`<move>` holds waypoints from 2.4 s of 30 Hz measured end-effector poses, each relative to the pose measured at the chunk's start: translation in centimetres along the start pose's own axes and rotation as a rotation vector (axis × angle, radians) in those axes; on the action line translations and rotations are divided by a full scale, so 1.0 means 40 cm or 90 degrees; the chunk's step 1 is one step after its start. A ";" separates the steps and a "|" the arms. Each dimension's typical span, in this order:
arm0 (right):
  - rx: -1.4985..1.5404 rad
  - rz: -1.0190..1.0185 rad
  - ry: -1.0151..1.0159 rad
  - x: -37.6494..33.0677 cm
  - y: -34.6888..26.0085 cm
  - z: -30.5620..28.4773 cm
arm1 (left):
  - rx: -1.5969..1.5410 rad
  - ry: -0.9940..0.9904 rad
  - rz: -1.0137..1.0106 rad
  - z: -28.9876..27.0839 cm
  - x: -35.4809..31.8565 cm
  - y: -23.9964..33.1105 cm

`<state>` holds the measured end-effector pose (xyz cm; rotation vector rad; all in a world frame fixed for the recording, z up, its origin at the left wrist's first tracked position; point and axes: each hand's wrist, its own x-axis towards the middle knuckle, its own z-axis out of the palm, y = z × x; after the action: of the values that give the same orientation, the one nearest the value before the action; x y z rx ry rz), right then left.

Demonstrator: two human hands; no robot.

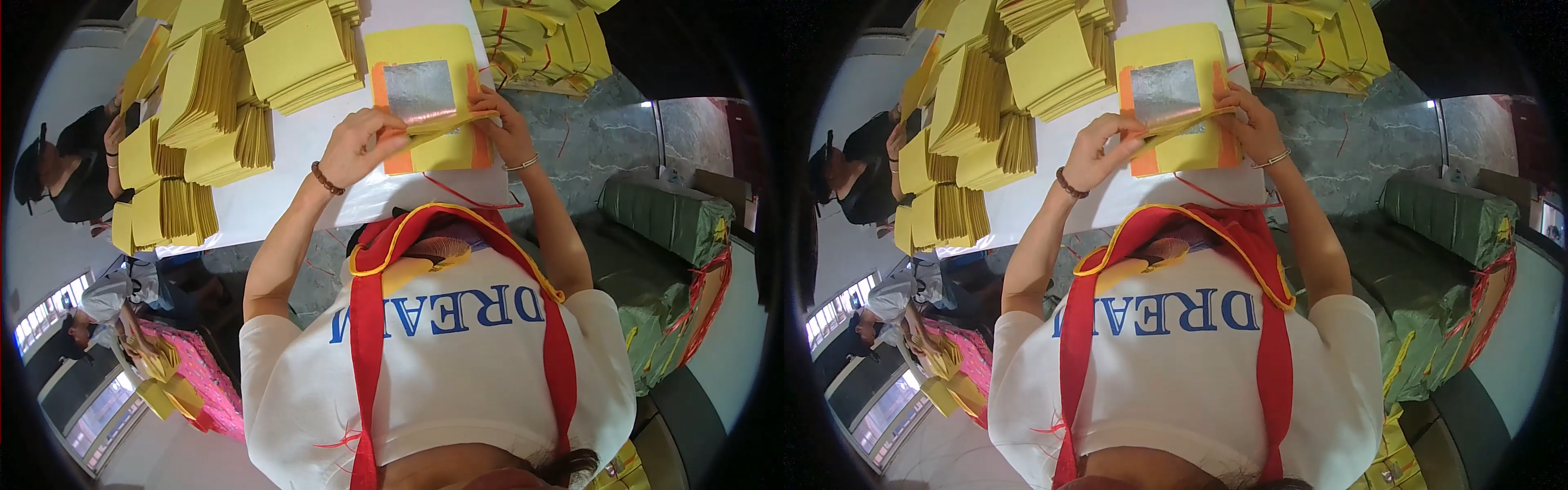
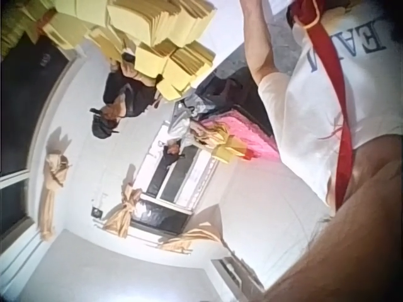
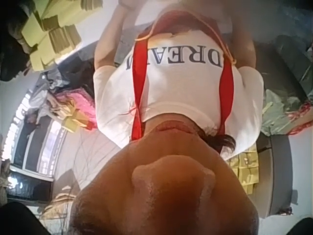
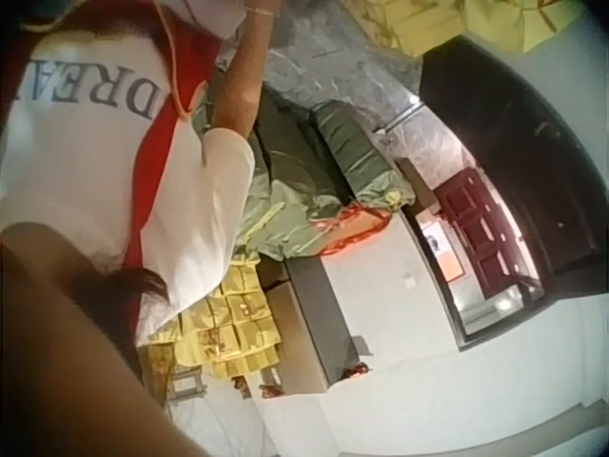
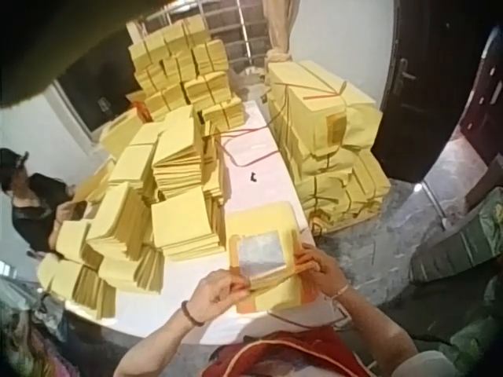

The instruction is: Organizing and stacking yellow joss paper on a table in a manual production facility.

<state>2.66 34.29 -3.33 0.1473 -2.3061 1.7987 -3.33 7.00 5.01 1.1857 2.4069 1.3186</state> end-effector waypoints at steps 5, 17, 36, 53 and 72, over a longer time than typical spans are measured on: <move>-0.006 -0.002 -0.014 0.000 -0.007 -0.004 | 0.096 -0.061 0.030 0.006 -0.001 -0.003; 0.071 0.011 0.006 0.002 0.000 0.005 | 0.317 0.015 0.072 0.027 0.003 -0.074; -0.214 -0.113 -0.123 -0.048 -0.103 -0.028 | 0.133 0.033 -0.043 0.054 -0.084 -0.012; -0.098 0.189 0.056 -0.003 -0.101 0.031 | -0.302 0.132 -0.441 0.099 -0.012 -0.088; -0.089 0.202 0.109 0.004 -0.085 0.049 | 0.326 0.099 0.097 0.100 0.090 0.026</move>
<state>3.01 31.56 -0.52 -0.3992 -2.4249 1.6941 -3.30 12.41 4.21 1.4537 2.9297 0.8731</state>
